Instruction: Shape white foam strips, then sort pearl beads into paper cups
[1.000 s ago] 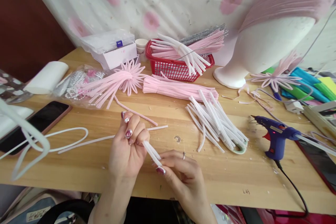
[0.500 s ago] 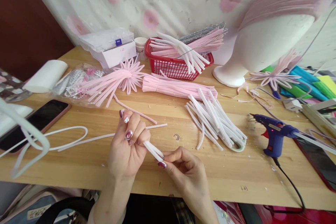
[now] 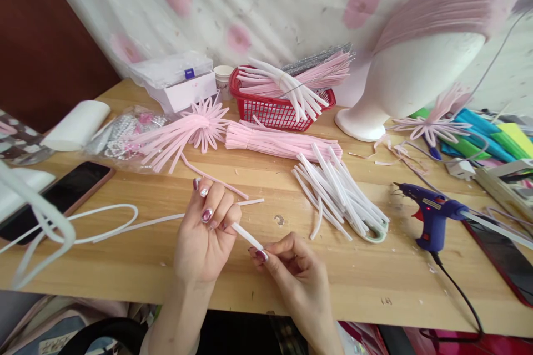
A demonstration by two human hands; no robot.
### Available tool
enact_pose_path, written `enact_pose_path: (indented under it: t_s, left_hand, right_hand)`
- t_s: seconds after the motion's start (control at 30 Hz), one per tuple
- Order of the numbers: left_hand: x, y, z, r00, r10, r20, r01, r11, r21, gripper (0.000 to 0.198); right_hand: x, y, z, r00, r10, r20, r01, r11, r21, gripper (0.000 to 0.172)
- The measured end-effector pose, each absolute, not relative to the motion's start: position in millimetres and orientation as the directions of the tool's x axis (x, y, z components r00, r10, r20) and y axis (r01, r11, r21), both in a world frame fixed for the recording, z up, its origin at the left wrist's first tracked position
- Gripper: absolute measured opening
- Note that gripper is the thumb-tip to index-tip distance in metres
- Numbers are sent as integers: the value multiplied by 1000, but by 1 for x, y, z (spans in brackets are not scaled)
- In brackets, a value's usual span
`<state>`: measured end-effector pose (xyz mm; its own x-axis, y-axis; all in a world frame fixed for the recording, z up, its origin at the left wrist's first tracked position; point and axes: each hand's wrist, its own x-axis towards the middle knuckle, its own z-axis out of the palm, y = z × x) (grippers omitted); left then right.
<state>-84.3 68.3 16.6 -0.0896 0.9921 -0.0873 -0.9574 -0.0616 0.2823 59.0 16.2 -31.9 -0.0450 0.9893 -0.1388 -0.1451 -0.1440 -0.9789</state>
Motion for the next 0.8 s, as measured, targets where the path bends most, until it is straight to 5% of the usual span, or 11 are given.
enact_pose_path:
  t_s: [0.23, 0.8]
  left_hand:
    - [-83, 69, 17, -73, 993, -98, -959, -43, 279, 45]
    - [-86, 74, 17, -73, 965, -250, -943, 16, 334, 46]
  right_hand:
    - [59, 21, -29, -5, 985, -170, -196, -168, -966, 26]
    - [75, 14, -28, -53, 996, -72, 45, -70, -997, 16]
